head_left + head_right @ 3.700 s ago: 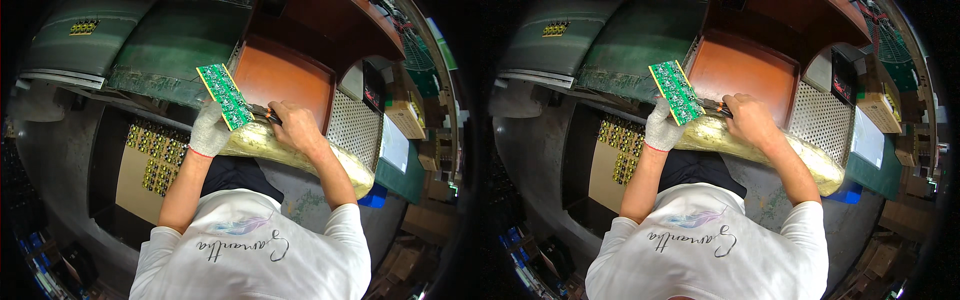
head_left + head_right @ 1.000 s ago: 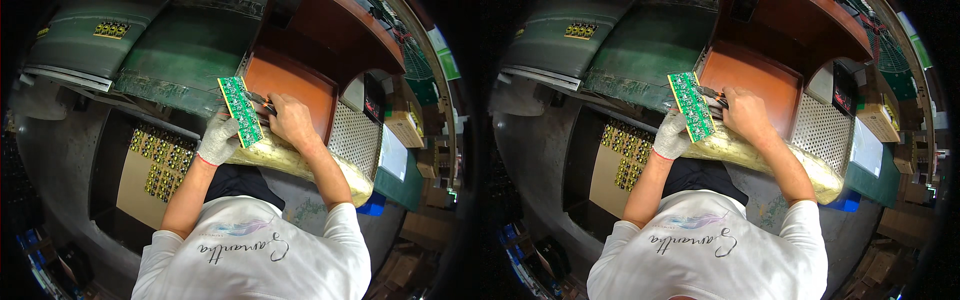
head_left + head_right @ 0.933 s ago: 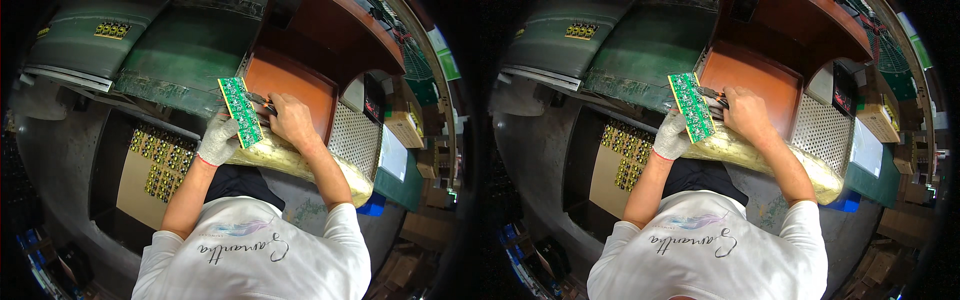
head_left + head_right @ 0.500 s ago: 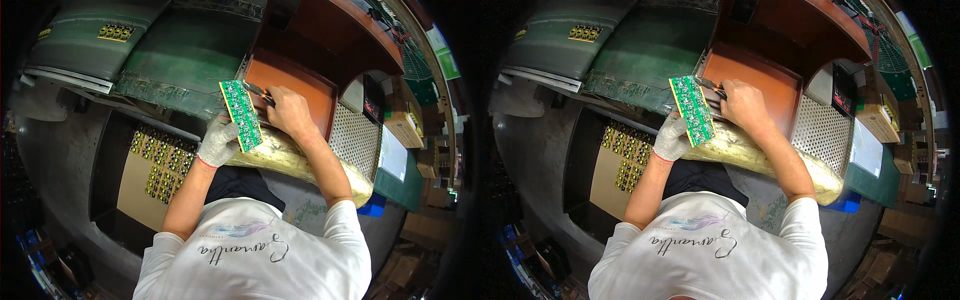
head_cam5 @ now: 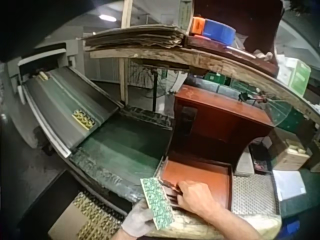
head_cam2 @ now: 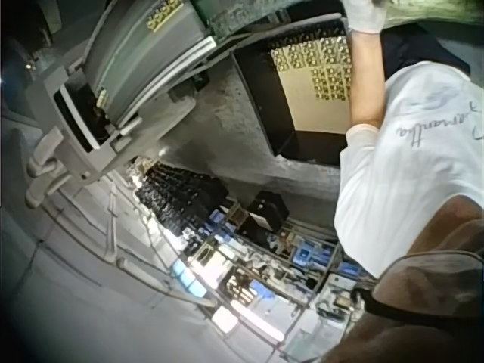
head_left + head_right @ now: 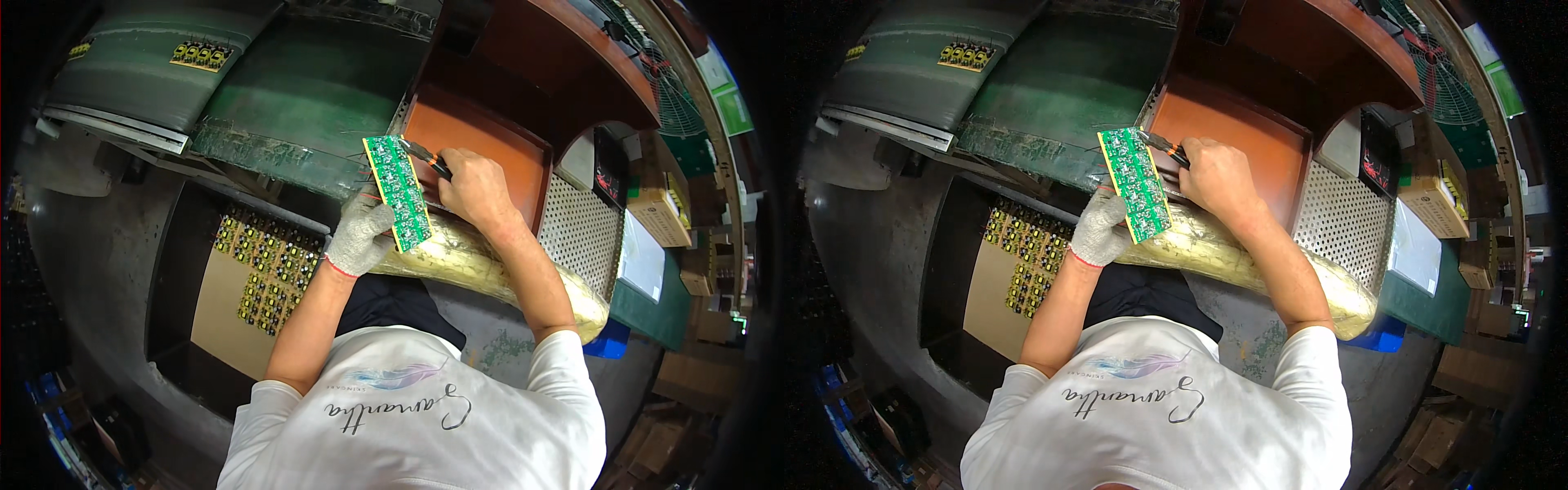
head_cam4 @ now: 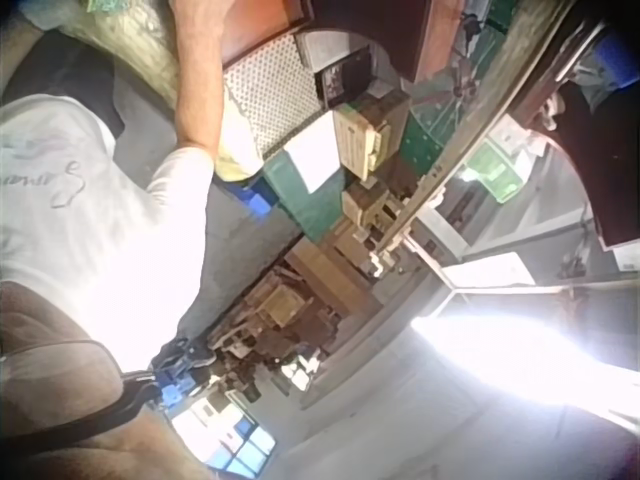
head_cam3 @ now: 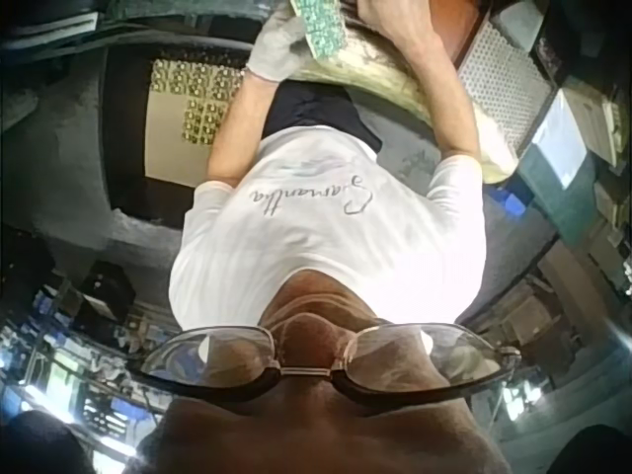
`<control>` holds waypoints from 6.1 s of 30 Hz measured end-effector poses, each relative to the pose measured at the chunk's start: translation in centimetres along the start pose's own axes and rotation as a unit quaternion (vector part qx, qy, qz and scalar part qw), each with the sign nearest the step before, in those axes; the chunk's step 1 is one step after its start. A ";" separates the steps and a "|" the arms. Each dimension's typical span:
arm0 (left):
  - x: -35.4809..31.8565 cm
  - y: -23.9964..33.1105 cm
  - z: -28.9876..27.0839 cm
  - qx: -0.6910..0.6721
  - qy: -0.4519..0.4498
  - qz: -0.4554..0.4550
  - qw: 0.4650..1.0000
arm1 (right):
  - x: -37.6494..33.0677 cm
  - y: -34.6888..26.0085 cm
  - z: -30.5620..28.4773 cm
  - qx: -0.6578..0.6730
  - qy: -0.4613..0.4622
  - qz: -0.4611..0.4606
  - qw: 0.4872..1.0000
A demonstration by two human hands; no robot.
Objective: Using snips to cut and separate small electronic components from a PCB and placing them into a tray.
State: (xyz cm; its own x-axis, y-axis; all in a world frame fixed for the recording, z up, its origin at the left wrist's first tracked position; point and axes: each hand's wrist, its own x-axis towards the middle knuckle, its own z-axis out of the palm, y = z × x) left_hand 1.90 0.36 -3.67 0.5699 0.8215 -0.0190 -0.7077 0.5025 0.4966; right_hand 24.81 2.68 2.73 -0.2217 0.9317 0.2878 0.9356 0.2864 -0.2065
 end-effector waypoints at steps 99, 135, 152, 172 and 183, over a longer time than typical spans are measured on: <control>-13.8 24.3 -19.5 0.469 0.332 0.016 0.818 | 1.4 9.6 6.6 0.724 0.105 0.255 0.633; 4.5 3.9 2.6 0.013 -0.024 -0.092 0.995 | 1.4 7.1 4.2 0.860 -0.121 0.146 0.474; 5.4 -0.1 9.6 0.312 0.060 -0.099 0.943 | 0.5 6.7 1.2 0.719 -0.117 0.289 0.621; -1.1 0.3 0.9 -0.065 -0.008 0.002 0.998 | -5.7 3.0 -2.4 0.178 0.052 -0.005 0.983; -0.9 0.0 -0.1 -0.054 -0.017 0.028 0.998 | -9.0 -0.6 -3.3 0.080 -0.099 0.003 0.992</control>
State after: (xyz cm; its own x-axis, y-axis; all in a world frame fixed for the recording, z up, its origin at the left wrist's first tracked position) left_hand 1.33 -0.35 -3.75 0.5416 0.8399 0.0361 -0.7779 0.4844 0.4004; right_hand 27.18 -6.62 3.36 -0.2798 0.9548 0.1007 0.8849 0.2971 -0.3588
